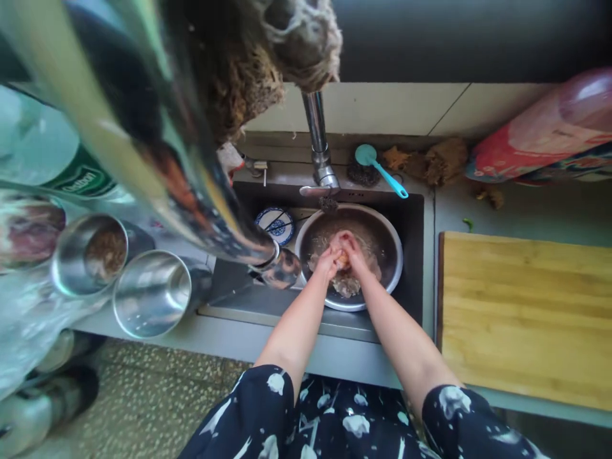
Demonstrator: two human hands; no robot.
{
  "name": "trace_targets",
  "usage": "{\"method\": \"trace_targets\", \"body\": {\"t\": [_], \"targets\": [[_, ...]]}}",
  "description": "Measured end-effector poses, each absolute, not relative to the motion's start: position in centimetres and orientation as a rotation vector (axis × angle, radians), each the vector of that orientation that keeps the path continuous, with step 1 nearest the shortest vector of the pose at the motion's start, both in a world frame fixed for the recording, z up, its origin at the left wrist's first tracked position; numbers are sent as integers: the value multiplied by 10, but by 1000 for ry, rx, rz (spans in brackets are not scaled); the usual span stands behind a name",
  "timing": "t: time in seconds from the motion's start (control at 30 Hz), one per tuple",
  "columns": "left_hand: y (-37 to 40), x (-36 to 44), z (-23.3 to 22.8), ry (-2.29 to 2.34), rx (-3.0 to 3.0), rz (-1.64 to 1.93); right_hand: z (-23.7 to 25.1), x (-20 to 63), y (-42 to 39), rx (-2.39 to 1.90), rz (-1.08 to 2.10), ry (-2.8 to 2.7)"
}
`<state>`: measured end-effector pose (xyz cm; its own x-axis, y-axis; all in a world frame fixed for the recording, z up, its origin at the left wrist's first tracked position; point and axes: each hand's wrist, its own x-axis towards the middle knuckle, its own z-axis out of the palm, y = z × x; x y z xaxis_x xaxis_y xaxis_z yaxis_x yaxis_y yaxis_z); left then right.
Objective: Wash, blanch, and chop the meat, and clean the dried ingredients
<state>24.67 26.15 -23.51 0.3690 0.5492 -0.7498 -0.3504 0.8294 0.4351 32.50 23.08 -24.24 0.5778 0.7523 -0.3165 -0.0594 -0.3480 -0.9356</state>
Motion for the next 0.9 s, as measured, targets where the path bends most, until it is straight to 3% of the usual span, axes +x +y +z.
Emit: {"method": "trace_targets", "body": {"t": [0.23, 0.47, 0.7, 0.9], "targets": [[226, 265, -203, 1000, 25, 895, -216, 307, 216, -1925, 727, -552], [214, 250, -190, 997, 100, 967, -205, 298, 213, -1671, 1035, -30], [208, 242, -181, 1007, 80, 1007, -184, 284, 176, -1567, 981, -675], [194, 247, -168, 1012, 74, 998, -183, 289, 189, -1702, 834, -567]]}}
